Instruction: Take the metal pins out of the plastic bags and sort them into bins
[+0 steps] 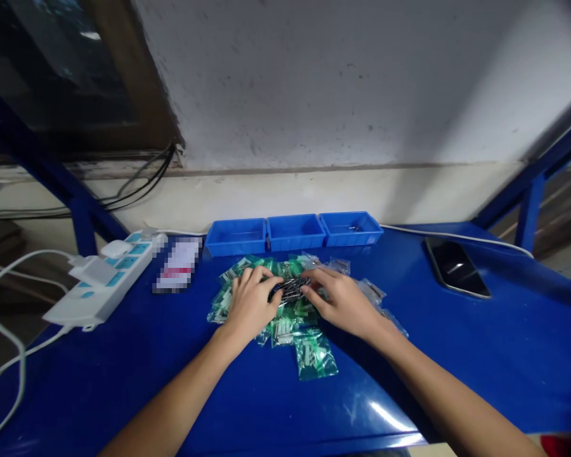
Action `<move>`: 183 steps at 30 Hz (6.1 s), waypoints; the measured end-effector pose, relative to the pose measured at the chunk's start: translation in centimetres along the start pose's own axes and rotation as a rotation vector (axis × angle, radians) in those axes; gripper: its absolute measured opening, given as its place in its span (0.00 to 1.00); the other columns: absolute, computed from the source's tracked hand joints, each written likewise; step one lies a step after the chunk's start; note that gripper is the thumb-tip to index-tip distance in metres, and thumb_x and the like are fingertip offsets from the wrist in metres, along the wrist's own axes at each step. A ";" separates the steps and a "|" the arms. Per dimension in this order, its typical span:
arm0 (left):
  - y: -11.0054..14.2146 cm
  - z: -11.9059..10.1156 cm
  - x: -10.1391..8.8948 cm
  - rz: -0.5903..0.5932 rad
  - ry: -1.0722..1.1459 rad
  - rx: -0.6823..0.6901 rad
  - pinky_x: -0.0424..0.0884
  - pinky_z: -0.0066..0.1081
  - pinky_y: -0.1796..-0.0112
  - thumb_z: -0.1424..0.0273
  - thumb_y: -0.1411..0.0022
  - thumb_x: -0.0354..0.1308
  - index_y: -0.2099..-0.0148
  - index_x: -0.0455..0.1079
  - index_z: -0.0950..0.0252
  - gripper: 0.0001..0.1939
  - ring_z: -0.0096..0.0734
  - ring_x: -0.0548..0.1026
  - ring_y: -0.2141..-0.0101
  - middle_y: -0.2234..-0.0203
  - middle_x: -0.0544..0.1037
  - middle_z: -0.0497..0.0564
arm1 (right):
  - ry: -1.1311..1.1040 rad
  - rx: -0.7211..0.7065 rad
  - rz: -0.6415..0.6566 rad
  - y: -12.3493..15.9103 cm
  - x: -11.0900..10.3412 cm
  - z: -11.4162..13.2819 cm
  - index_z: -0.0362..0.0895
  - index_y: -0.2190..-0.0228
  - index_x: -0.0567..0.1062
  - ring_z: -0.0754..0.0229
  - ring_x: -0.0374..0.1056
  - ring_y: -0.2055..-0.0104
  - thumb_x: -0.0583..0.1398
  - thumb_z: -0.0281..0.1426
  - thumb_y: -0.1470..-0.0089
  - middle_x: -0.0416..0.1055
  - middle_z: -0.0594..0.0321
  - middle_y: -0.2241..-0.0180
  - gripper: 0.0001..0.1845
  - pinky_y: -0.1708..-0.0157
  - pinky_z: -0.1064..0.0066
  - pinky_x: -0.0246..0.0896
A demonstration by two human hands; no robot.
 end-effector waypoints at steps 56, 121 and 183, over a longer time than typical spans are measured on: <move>0.0 -1.9 -2.3 -0.144 0.390 0.132 0.67 0.31 0.64 0.71 0.37 0.51 0.62 0.65 0.62 0.03 0.31 0.71 0.65 0.69 0.71 0.48 | -0.060 -0.144 -0.215 0.1 0.5 0.2 0.42 0.68 0.68 0.63 0.64 0.74 0.50 0.32 0.40 0.69 0.61 0.74 0.10 0.73 0.72 0.56; 0.2 -2.1 -2.6 -0.175 0.393 0.162 0.67 0.31 0.67 0.71 0.36 0.48 0.70 0.66 0.63 0.11 0.30 0.72 0.71 0.77 0.73 0.47 | -0.137 -0.290 -0.236 0.4 0.3 0.7 0.44 0.61 0.71 0.63 0.64 0.70 0.53 0.28 0.42 0.66 0.61 0.69 0.08 0.70 0.70 0.61; 0.3 -1.8 -2.6 -0.220 0.412 0.066 0.63 0.24 0.74 0.69 0.35 0.47 0.71 0.63 0.64 0.11 0.23 0.70 0.79 0.82 0.70 0.43 | -0.105 -0.271 -0.295 0.5 0.5 0.7 0.44 0.63 0.67 0.65 0.62 0.74 0.53 0.31 0.41 0.66 0.63 0.73 0.05 0.73 0.72 0.58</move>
Point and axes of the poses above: each hand's wrist, its own y-axis away from the middle knuckle, its own x-axis out of the palm, z = x × y, the point moved 3 cm from there along -y, towards the middle knuckle
